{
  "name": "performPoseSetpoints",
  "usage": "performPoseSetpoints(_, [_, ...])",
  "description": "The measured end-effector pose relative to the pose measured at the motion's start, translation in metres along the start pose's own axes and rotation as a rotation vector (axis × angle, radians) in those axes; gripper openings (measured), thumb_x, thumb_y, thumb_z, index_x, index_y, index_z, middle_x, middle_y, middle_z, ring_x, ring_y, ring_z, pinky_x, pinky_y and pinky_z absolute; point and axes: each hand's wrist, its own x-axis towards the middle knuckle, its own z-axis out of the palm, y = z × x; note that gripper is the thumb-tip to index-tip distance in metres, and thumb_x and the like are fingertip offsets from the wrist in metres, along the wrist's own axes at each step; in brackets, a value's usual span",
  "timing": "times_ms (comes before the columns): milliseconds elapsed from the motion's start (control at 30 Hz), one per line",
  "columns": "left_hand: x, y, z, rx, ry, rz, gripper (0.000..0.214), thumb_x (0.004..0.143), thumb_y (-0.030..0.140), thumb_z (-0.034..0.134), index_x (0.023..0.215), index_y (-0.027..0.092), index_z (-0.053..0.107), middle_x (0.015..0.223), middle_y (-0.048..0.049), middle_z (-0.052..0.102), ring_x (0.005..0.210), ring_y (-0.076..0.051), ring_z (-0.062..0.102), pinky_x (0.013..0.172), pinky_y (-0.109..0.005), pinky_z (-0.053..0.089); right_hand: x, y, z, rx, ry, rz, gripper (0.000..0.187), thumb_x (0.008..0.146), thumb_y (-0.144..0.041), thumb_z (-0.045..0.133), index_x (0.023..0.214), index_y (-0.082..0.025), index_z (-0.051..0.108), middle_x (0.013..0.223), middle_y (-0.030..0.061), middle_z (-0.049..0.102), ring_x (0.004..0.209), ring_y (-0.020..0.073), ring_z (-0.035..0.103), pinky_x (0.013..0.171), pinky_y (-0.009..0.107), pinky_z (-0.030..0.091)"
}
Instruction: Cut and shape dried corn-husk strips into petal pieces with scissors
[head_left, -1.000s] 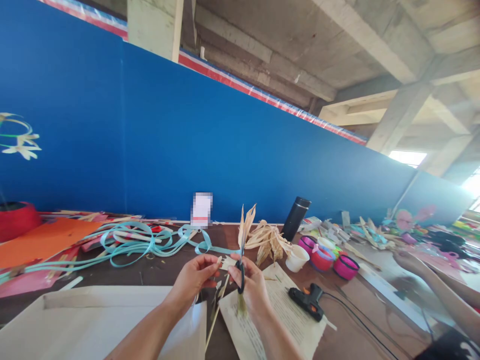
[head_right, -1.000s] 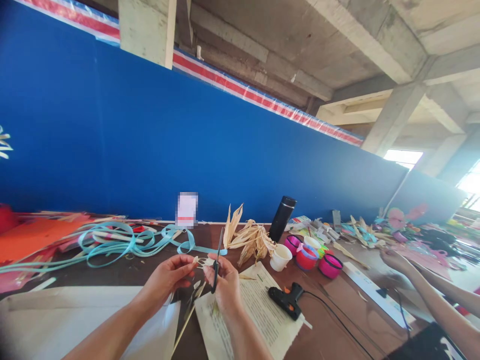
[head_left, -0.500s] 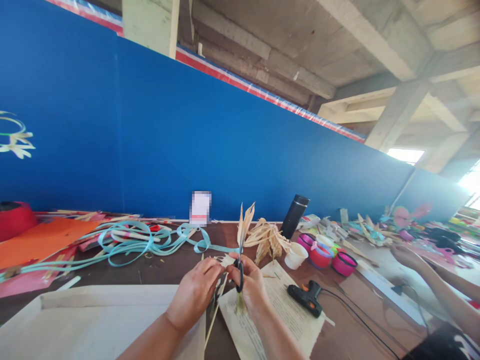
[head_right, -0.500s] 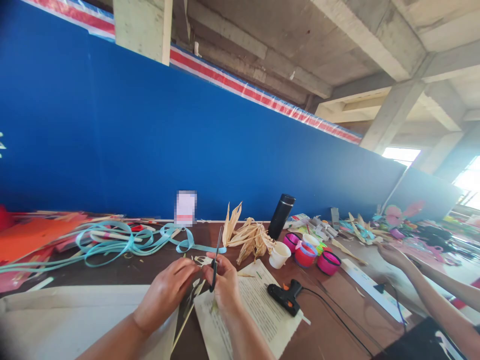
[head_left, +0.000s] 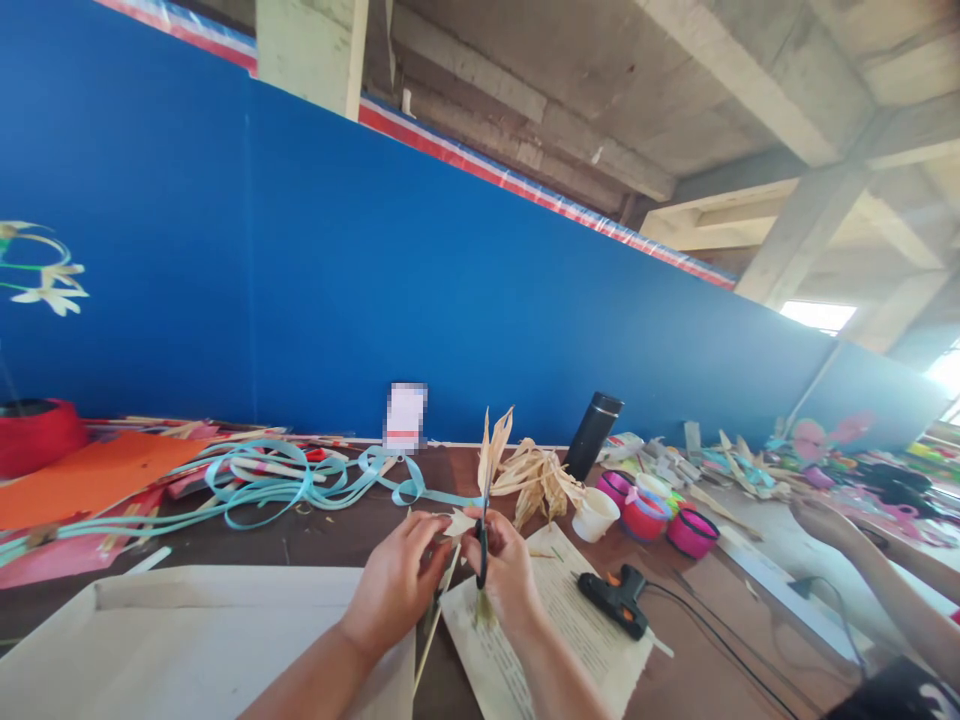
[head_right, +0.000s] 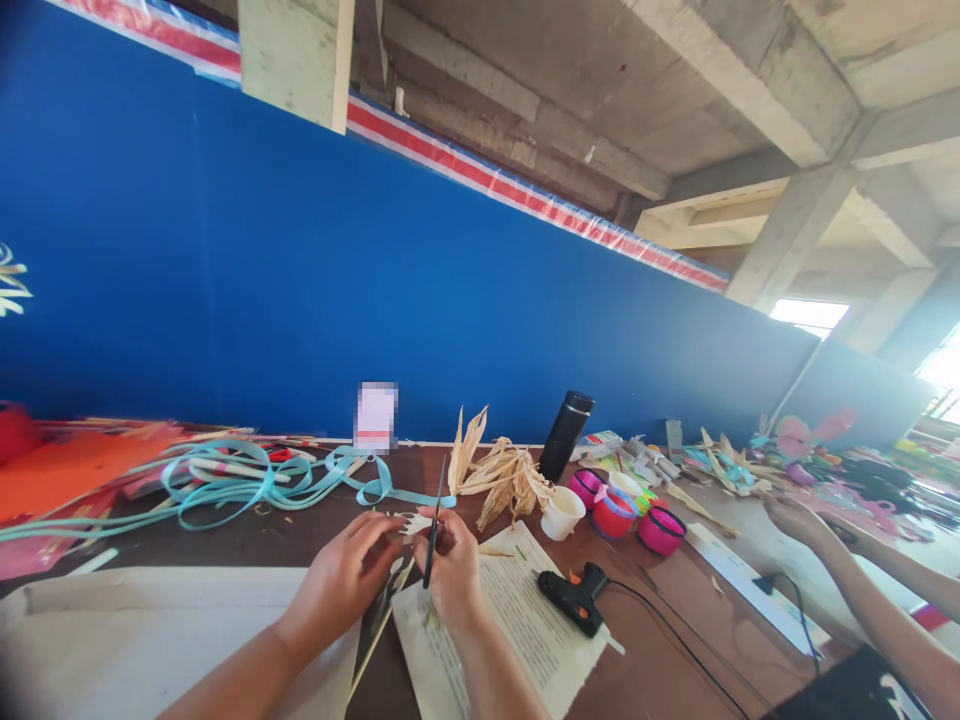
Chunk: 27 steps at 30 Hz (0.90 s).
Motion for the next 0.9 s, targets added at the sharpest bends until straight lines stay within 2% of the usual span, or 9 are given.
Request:
performPoseSetpoints(67, [0.003,-0.004,0.0,-0.164,0.012,-0.188,0.026,0.082,0.036,0.044,0.094,0.021,0.061,0.089,-0.0048,0.063,0.075,-0.015,0.059,0.065,-0.023,0.047,0.0,0.001,0.0,-0.047,-0.012,-0.021,0.031,0.061,-0.016,0.067,0.091,-0.014,0.059,0.058,-0.0052,0.052,0.05,0.0074,0.043,0.047,0.019,0.033])
performPoseSetpoints(133, [0.007,-0.007,0.001,-0.317,-0.037,-0.364,0.031,0.079,0.042,0.046,0.092,0.02,0.063,0.079,-0.0039,0.063,0.066,-0.015,0.058,0.055,-0.022,0.047,0.0,0.003,-0.001,-0.068,-0.031,-0.026,0.031,0.062,-0.015,0.065,0.093,-0.014,0.058,0.061,-0.0047,0.052,0.051,0.0071,0.043,0.046,0.018,0.033])
performPoseSetpoints(233, [0.01,-0.008,0.002,-0.478,-0.135,-0.518,0.036,0.071,0.045,0.055,0.09,0.016,0.064,0.072,-0.0026,0.062,0.055,-0.013,0.054,0.044,-0.02,0.043,0.0,0.005,-0.002,-0.081,-0.053,-0.016,0.033,0.063,-0.015,0.065,0.094,-0.015,0.057,0.064,-0.0036,0.054,0.052,0.0075,0.044,0.047,0.018,0.035])
performPoseSetpoints(400, [0.013,-0.003,0.005,-0.562,-0.2,-0.572,0.03,0.064,0.042,0.063,0.076,0.014,0.065,0.059,0.0019,0.056,0.041,-0.007,0.045,0.039,-0.018,0.038,-0.002,0.002,-0.001,-0.08,-0.053,-0.017,0.032,0.062,-0.019,0.067,0.093,-0.016,0.058,0.065,-0.0034,0.054,0.054,0.0082,0.046,0.048,0.018,0.037])
performPoseSetpoints(567, [0.013,-0.003,0.005,-0.617,-0.206,-0.656,0.03,0.06,0.041,0.067,0.07,0.013,0.063,0.053,0.0045,0.05,0.039,-0.005,0.042,0.039,-0.018,0.036,0.0,0.0,-0.002,-0.078,-0.034,-0.029,0.033,0.064,-0.021,0.067,0.095,-0.015,0.058,0.067,-0.002,0.055,0.056,0.009,0.048,0.051,0.019,0.038])
performPoseSetpoints(733, [0.012,-0.006,0.003,-0.766,-0.128,-0.732,0.03,0.058,0.042,0.069,0.067,0.014,0.06,0.056,0.0048,0.047,0.044,-0.005,0.04,0.041,-0.016,0.034,0.001,0.001,-0.003,-0.07,-0.007,-0.027,0.033,0.065,-0.024,0.068,0.095,-0.014,0.059,0.062,-0.0035,0.053,0.053,0.0085,0.045,0.05,0.019,0.037])
performPoseSetpoints(900, [0.011,-0.008,-0.001,-0.924,-0.05,-0.808,0.028,0.058,0.037,0.072,0.07,0.016,0.06,0.059,0.0037,0.049,0.053,-0.005,0.043,0.044,-0.013,0.033,-0.003,0.002,-0.002,-0.092,-0.213,0.073,0.032,0.065,-0.031,0.07,0.09,-0.012,0.063,0.06,-0.0021,0.053,0.05,0.0083,0.046,0.048,0.02,0.038])
